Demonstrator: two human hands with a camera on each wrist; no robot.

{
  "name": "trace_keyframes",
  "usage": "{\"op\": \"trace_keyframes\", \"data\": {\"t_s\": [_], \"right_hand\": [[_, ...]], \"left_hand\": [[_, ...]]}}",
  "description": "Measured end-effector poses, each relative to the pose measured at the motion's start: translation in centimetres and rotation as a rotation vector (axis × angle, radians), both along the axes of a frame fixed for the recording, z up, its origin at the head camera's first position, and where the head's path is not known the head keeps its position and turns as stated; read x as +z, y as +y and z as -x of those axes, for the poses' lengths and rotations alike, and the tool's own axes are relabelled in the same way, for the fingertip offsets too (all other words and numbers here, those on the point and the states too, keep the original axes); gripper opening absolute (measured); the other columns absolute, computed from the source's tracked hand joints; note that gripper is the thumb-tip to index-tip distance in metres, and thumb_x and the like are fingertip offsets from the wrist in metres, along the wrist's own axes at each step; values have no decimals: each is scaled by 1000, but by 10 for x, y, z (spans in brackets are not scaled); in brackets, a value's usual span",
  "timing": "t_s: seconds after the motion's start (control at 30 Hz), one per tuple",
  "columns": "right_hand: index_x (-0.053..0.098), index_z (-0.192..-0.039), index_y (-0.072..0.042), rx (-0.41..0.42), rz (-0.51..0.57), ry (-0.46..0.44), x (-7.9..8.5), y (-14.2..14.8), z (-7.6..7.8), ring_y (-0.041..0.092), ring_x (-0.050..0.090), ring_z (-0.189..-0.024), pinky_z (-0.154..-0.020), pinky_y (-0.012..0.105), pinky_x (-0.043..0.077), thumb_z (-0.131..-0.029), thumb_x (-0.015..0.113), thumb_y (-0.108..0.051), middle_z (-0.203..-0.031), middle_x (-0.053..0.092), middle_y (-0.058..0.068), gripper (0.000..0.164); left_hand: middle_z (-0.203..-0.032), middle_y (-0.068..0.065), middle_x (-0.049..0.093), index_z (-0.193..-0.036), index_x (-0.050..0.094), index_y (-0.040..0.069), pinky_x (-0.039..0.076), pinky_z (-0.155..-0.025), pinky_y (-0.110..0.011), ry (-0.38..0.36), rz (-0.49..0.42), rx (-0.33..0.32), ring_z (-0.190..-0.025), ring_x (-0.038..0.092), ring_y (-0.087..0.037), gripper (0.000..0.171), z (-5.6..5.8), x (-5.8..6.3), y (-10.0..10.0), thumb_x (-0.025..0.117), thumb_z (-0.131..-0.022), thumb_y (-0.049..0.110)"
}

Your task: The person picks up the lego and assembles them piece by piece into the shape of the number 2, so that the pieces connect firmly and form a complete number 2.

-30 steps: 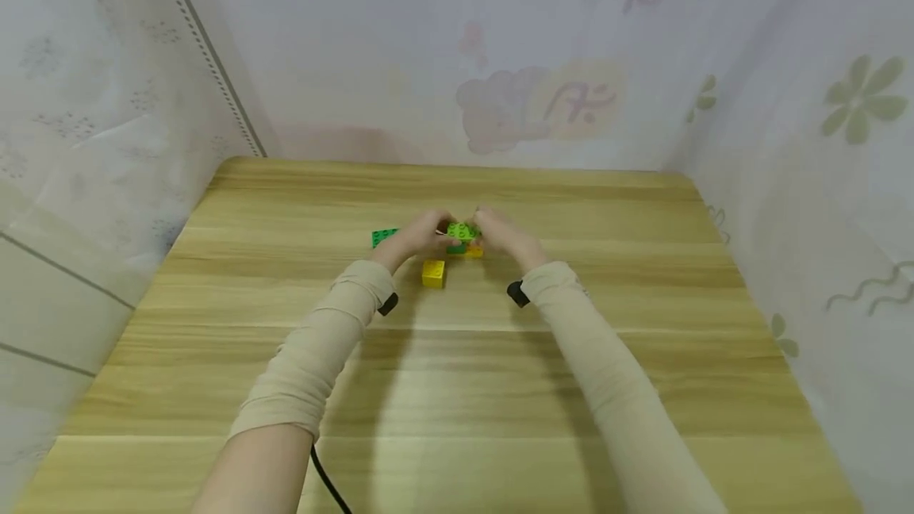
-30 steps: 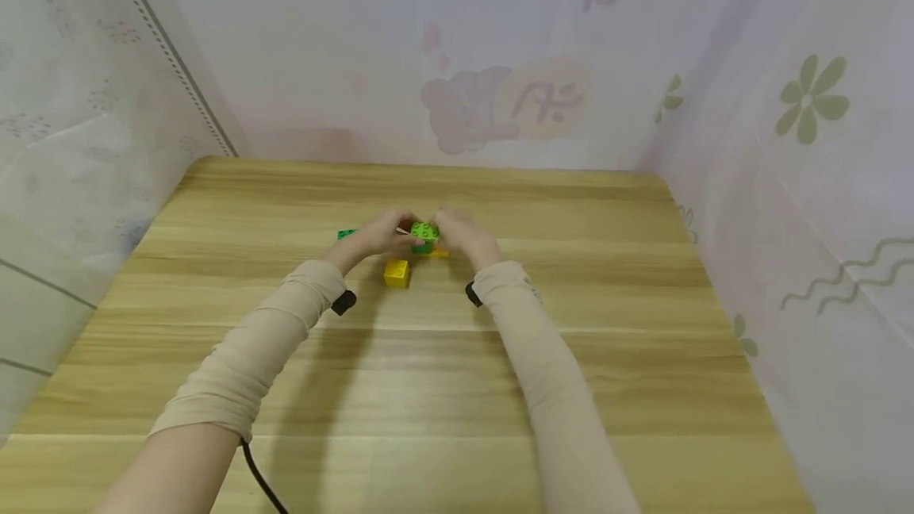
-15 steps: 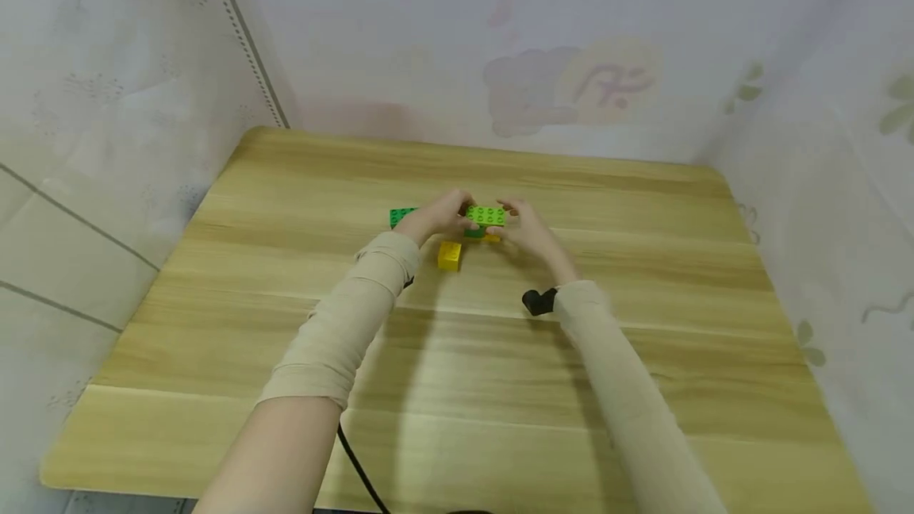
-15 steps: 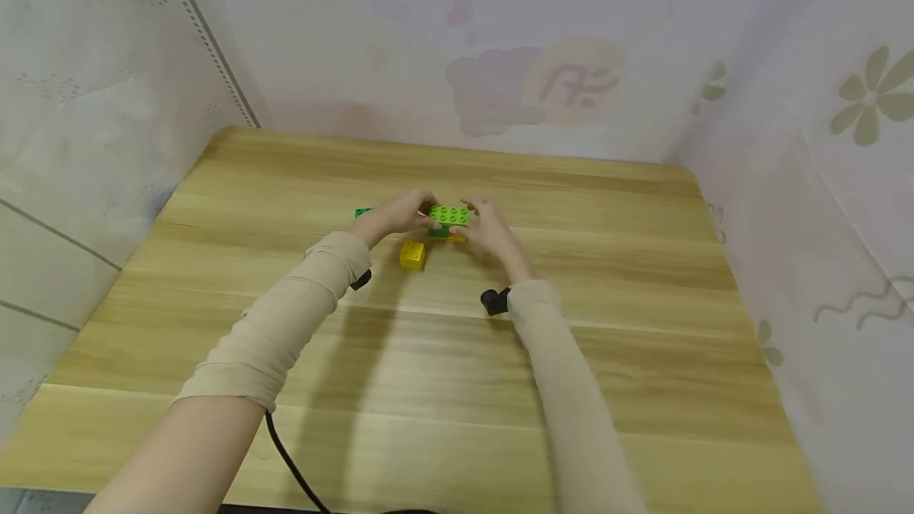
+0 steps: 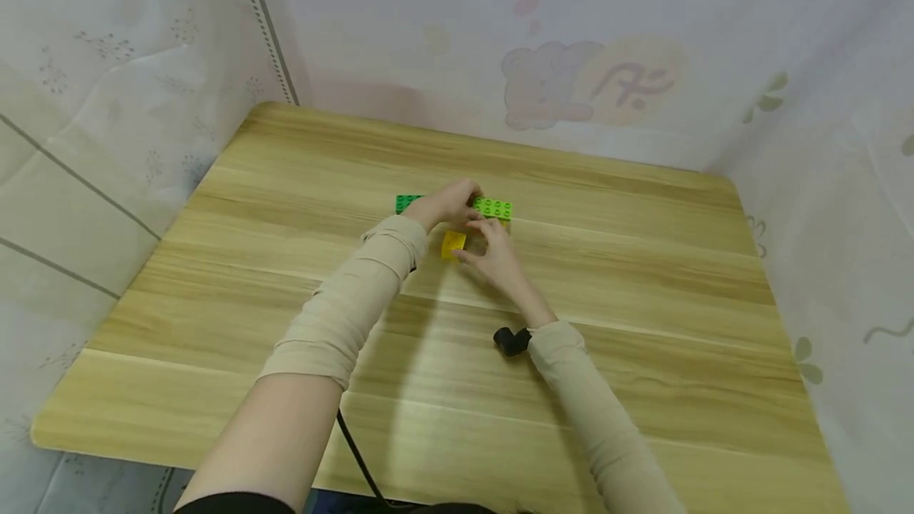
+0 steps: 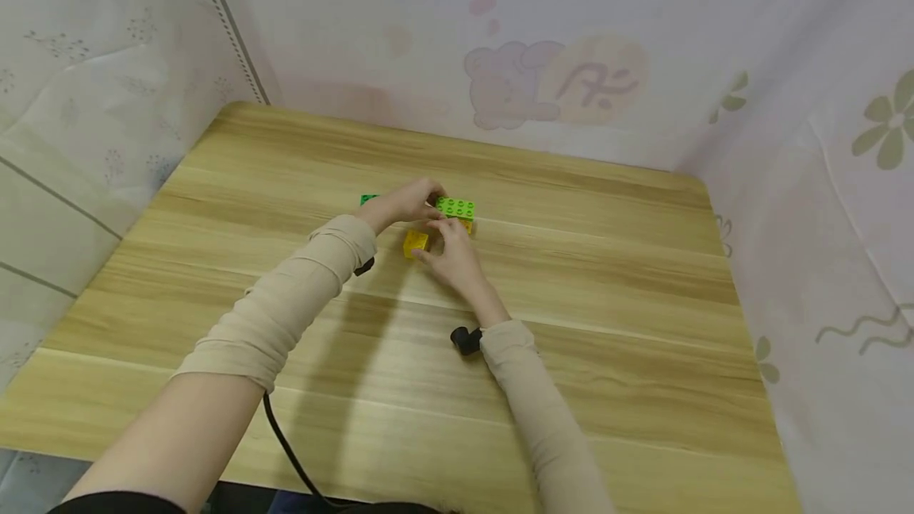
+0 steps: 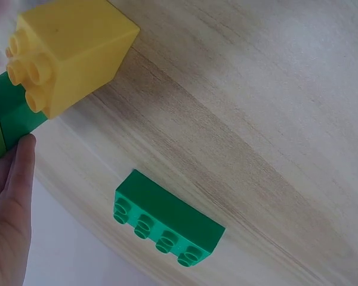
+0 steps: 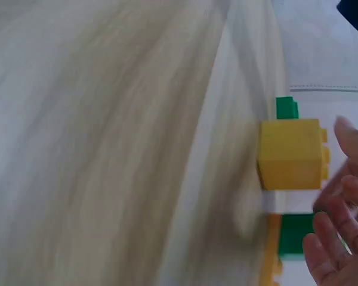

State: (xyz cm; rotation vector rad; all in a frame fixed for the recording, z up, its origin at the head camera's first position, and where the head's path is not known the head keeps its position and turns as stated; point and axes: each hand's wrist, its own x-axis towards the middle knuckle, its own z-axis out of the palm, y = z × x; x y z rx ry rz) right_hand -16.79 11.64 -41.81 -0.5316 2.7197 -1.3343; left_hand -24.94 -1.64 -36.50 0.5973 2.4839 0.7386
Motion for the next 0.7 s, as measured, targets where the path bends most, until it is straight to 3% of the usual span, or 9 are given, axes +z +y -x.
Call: {"op": "trace_keyframes", "data": {"t_s": [0.17, 0.33, 0.53, 0.7], "right_hand": [[47, -125, -1, 16, -89, -106, -6, -8, 5, 26, 38, -128, -109, 39, 31, -81, 69, -28, -136, 42, 13, 56], [49, -124, -3, 22, -134, -112, -11, -11, 8, 25, 44, -124, -106, 37, 35, -82, 69, -25, -130, 50, 11, 52], [53, -122, -4, -6, -103, -125, -12, -5, 6, 26, 48, -119, -101, 39, 40, -80, 70, -21, -126, 52, 12, 49], [52, -123, -2, -16, -46, -166, -9, 9, 6, 27, 53, -106, -88, 35, 49, -81, 69, -17, -121, 50, 15, 48]], "left_hand": [[-120, -18, 54, -127, 46, -6, 45, -94, -34, -14, -2, -3, -106, 52, -24, 42, 0, -2, 4, 57, -90, 11], [-118, -17, 55, -126, 47, -5, 45, -93, -35, -13, -8, -2, -104, 52, -25, 44, -1, -3, 6, 59, -89, 15], [-118, -17, 55, -126, 48, -4, 46, -91, -35, -23, -16, 6, -102, 52, -24, 43, -1, -3, 5, 59, -89, 15], [-119, -17, 54, -124, 48, -4, 45, -94, -36, -41, -32, 32, -106, 52, -26, 41, -1, -1, 1, 59, -89, 14]]}}
